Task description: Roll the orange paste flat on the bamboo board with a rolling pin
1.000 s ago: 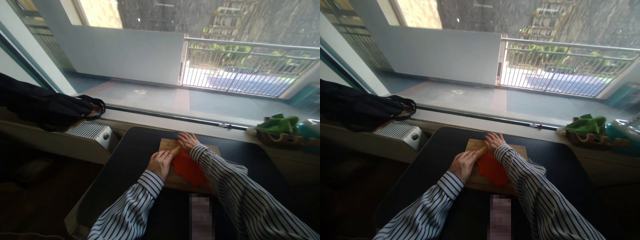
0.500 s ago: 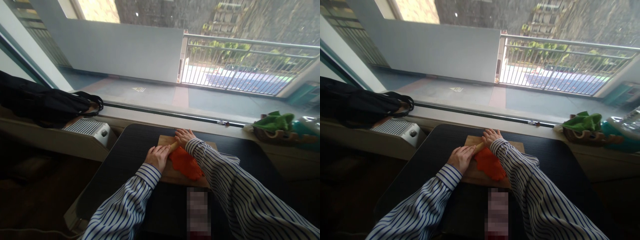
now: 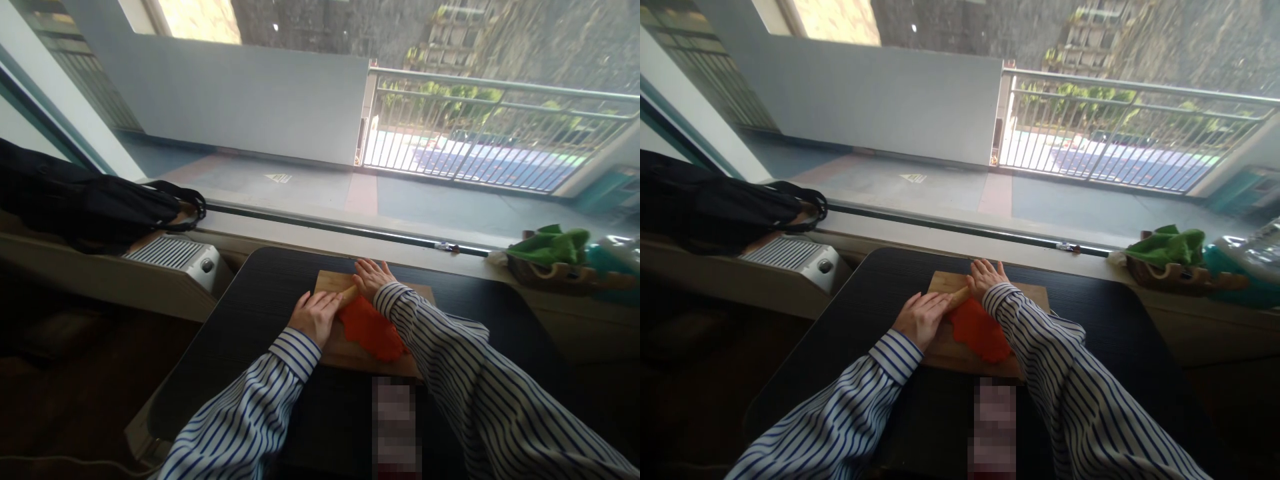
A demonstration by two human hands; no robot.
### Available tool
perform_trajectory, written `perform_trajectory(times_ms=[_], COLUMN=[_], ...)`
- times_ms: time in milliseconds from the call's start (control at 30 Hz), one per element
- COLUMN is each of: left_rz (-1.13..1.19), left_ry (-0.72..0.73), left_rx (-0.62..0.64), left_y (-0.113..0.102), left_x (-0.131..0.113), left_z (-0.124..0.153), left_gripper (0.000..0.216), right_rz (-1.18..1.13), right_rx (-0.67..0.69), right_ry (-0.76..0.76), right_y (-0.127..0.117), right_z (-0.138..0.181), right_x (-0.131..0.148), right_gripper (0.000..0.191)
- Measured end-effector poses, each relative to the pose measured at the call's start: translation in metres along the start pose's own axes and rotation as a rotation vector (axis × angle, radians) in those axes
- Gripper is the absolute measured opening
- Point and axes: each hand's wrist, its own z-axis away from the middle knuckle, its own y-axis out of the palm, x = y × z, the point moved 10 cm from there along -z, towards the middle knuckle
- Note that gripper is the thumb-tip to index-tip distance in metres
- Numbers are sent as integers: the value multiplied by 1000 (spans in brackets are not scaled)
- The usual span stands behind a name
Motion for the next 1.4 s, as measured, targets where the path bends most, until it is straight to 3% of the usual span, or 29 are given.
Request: perform_trajectory(times_ms=[200,567,900,1033,1400], left_rz=[18,-18,11,11,-25], left_ry=[-61,120,-7,-28,135], left_rx=[61,84,70,78,-24], left_y=[7,4,1,1,-5], left_x=[17,-31,7,12,-29], left_z=[-7,20,-6,-9,18], left_gripper=[36,43,37,36,39], right_rz=[11,34,6,13,14], right_rx=[-10,-2,5,-8,37], right_ry=[-31,-20,-25,-43,-11], right_y=[-5,7,-3,-5,6], right_z=[-20,32,-17,-23,26], right_x=[12,-11,8,13,-10], right_gripper=[54,59,56,54,59])
